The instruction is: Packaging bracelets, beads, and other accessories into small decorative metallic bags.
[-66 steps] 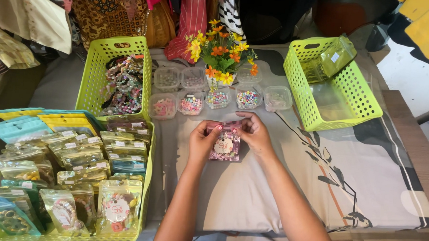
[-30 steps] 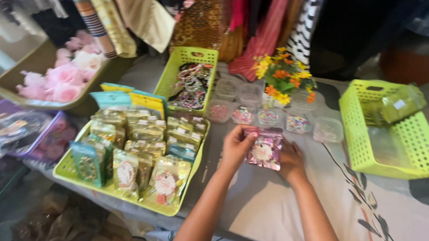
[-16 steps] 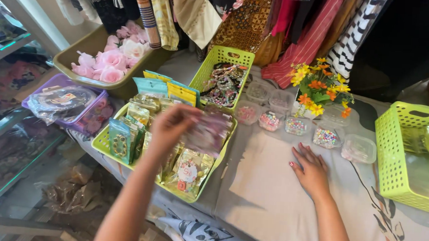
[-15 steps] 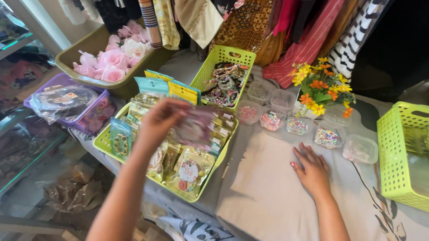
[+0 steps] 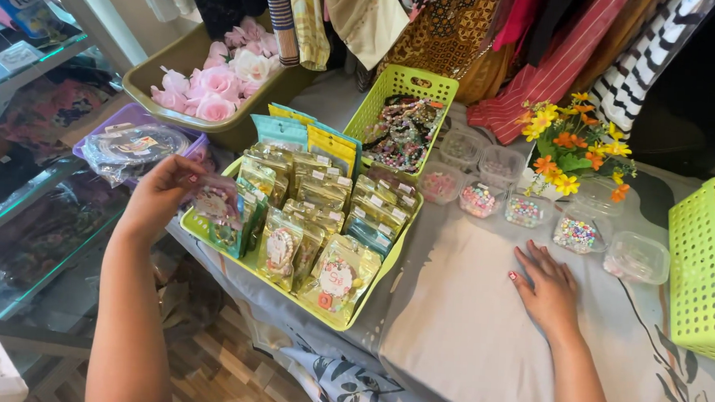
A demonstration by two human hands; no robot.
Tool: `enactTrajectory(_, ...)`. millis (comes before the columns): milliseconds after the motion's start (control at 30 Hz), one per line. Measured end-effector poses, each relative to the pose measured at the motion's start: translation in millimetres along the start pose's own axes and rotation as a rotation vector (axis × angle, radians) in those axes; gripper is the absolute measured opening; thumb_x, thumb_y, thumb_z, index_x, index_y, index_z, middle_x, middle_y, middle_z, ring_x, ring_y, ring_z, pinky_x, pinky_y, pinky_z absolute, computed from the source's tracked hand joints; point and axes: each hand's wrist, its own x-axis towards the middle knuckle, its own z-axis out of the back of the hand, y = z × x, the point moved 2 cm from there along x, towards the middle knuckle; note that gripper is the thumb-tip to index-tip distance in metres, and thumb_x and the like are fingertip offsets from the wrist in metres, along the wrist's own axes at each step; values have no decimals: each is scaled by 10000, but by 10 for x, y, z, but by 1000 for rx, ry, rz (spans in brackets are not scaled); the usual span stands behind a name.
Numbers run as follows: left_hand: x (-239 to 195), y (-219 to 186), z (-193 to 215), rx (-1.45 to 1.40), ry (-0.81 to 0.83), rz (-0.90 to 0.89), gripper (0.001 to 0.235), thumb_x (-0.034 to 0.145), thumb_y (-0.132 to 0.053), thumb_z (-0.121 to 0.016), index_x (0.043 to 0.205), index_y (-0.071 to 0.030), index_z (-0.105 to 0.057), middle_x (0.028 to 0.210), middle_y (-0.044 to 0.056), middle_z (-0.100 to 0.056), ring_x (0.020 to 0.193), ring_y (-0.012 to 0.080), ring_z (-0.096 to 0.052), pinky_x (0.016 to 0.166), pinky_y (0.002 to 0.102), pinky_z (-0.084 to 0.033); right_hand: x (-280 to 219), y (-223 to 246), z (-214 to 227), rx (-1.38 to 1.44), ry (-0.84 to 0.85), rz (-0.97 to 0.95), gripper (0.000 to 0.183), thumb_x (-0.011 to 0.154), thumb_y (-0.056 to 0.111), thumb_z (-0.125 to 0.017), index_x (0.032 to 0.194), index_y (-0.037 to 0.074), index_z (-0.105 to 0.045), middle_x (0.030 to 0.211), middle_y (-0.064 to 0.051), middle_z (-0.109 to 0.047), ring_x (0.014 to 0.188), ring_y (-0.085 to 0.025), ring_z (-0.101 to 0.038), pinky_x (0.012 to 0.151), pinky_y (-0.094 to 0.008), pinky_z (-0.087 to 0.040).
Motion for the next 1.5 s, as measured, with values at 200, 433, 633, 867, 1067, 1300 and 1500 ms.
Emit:
enactTrajectory(200, 53, 332, -22, 178, 138, 60, 204, 957, 94, -557, 1092, -31, -645, 1067, 8, -680, 1043, 100, -622, 943, 272, -486, -1, -2, -9, -3, -9, 5, 528, 912, 401, -636, 1426, 290, -594, 1587, 9, -478, 1491, -240, -398, 1209, -505, -251)
enactTrajectory(433, -43, 375, 71, 430, 145, 49, 190, 915, 66, -653, 1072, -39, -678, 1107, 57, -661, 1078, 165, -633, 959, 308, -507, -9, 13, 6, 1, -19, 9, 537, 912, 398, -632, 1436, 291, -584, 1596, 11, -462, 1490, -240, -394, 1209, -503, -248)
enactTrajectory(633, -108, -247, -379, 927, 44, -312, 478, 728, 115, -612, 1170, -58, -673, 1299, 158, -608, 1253, 370, -553, 1048, 442, -468, -16, 33, 20, -3, 0, 7, 533, 912, 396, -630, 1433, 293, -582, 1607, 13, -449, 1490, -240, -380, 1204, -505, -240)
enactTrajectory(867, 107, -588, -1117, 1051, 138, -548, 233, 947, -188, -636, 1162, -116, -687, 1298, 58, -642, 1241, 318, -561, 1075, 483, -409, -20, 14, -3, -1, 10, -5, 522, 918, 396, -629, 1429, 297, -586, 1606, 21, -447, 1499, -233, -371, 1209, -499, -233)
enactTrajectory(1067, 488, -244, -1296, 1345, 274, -532, 222, 933, -331, -656, 1080, -174, -713, 1134, 17, -668, 1161, 264, -594, 1073, 470, -409, -19, 7, -4, -10, 15, -15, 520, 916, 402, -629, 1425, 301, -589, 1606, 24, -445, 1504, -221, -359, 1214, -501, -225)
enactTrajectory(1300, 358, -628, -1331, 1565, 199, -357, 245, 902, -410, -678, 941, -174, -732, 999, 30, -665, 1093, 262, -616, 1004, 468, -443, -6, 47, 25, 3, 15, -13, 521, 915, 388, -635, 1425, 293, -590, 1607, 16, -442, 1506, -216, -355, 1219, -503, -219)
enactTrajectory(1500, 365, -467, -1787, 1182, 456, -354, 301, 953, -418, -619, 970, -128, -699, 1002, 84, -665, 1009, 313, -646, 897, 480, -497, -9, 72, 48, 13, 19, -24, 525, 898, 390, -653, 1412, 298, -597, 1600, 13, -449, 1503, -213, -360, 1217, -507, -217)
